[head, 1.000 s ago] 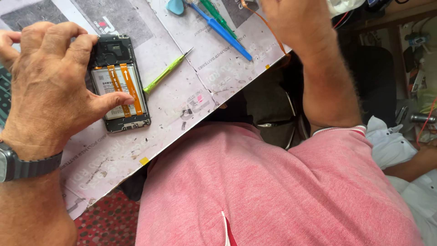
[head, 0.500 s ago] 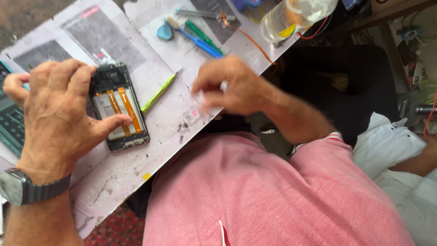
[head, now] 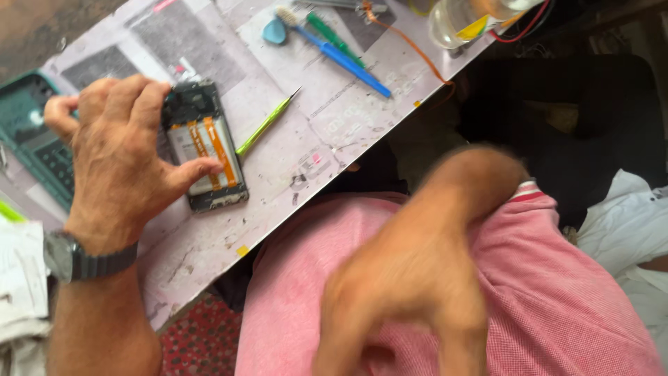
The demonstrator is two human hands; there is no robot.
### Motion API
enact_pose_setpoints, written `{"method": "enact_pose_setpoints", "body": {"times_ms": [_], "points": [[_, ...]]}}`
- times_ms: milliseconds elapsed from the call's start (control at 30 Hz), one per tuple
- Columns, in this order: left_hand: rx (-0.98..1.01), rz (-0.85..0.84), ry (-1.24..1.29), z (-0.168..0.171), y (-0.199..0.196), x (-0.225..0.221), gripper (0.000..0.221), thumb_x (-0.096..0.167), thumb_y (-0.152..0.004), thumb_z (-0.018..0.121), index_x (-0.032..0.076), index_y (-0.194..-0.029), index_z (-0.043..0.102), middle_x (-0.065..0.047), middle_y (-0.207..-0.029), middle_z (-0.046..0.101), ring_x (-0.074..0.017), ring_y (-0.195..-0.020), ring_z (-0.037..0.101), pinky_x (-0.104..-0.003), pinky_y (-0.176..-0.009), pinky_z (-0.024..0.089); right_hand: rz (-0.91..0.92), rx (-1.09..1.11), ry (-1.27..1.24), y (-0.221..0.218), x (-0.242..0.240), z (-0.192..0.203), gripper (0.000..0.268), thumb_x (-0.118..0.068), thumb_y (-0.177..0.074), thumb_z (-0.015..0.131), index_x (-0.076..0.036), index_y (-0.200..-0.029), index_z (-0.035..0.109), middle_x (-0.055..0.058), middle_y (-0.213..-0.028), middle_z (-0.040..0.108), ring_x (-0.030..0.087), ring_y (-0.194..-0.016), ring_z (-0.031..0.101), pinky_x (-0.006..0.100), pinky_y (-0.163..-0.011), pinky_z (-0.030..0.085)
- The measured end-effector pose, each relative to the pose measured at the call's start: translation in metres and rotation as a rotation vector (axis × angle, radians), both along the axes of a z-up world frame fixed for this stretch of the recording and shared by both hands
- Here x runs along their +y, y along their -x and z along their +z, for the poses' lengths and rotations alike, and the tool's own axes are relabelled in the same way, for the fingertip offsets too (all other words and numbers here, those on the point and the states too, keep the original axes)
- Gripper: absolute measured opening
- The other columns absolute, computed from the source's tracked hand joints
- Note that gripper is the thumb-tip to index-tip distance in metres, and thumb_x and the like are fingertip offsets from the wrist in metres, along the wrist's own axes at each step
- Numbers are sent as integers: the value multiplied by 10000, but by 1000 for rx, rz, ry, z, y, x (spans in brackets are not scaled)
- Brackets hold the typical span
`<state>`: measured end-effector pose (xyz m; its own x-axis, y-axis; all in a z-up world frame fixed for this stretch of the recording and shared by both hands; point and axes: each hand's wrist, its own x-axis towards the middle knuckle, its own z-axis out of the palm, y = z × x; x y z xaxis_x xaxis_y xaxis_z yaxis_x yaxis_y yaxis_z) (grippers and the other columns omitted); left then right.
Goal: The person uses a green utility knife to carefully pry and separate the battery from the internal frame of a disassembled smartphone. They work along the edges of the battery, lifting the adhesive to detach it from the chassis.
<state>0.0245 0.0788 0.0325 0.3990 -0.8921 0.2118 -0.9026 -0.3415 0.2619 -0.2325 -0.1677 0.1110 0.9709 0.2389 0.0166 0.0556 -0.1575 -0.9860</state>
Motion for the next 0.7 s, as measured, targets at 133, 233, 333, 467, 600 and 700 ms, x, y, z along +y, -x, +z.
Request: {"method": "enact_pose_setpoints", "body": {"times_ms": [133,233,333,467,600,700], "points": [[43,-12,41,-10,-5,4,926,612,-688,922,46,-1349,608,-105,-1310,597,-326,-1362,477,-576,-1117,235,-304,-41,434,-35,-39,-14,277,-192,-905,780,-63,-1129,680,8,-859,646,108,-725,603,266,-633,512],[-10,-41,79,-14,-5,7,912,607,-691,911,35,-1328,594,-112,-1326,594,-318,-1327,477,-575,-1125,235,-391,-50,727,-45,-42,-21,276,-182,-916,765,-63,-1148,674,9,-854,642,106,-717,600,261,-624,510],[-59,-50,102,-14,-4,9,943,617,-676,923,25,-1340,609,-119,-1325,602,-326,-1321,483,-575,-1104,239,-366,-27,905,-56,-35,-21,277,-173,-928,751,-64,-1168,668,10,-850,638,104,-708,596,257,-615,509],[-40,-41,129,-12,-4,10,931,594,-665,942,35,-1339,627,-111,-1328,609,-313,-1328,491,-565,-1104,247,-295,2,1016,-82,-33,-22,278,-160,-944,731,-64,-1194,659,11,-843,632,101,-697,591,250,-603,506],[-6,-53,185,-19,-6,15,903,548,-676,926,20,-1345,628,-141,-1284,629,-340,-1287,535,-570,-1045,290,-224,28,1024,-103,-20,-36,281,-148,-960,711,-64,-1221,651,11,-837,626,98,-685,586,244,-591,504],[-8,-32,176,-26,-7,15,840,531,-666,944,22,-1275,668,-154,-1198,666,-350,-1151,599,-546,-963,377,-169,47,965,-117,-9,-50,284,-138,-971,696,-64,-1240,645,12,-832,622,96,-677,582,239,-583,502]]}}
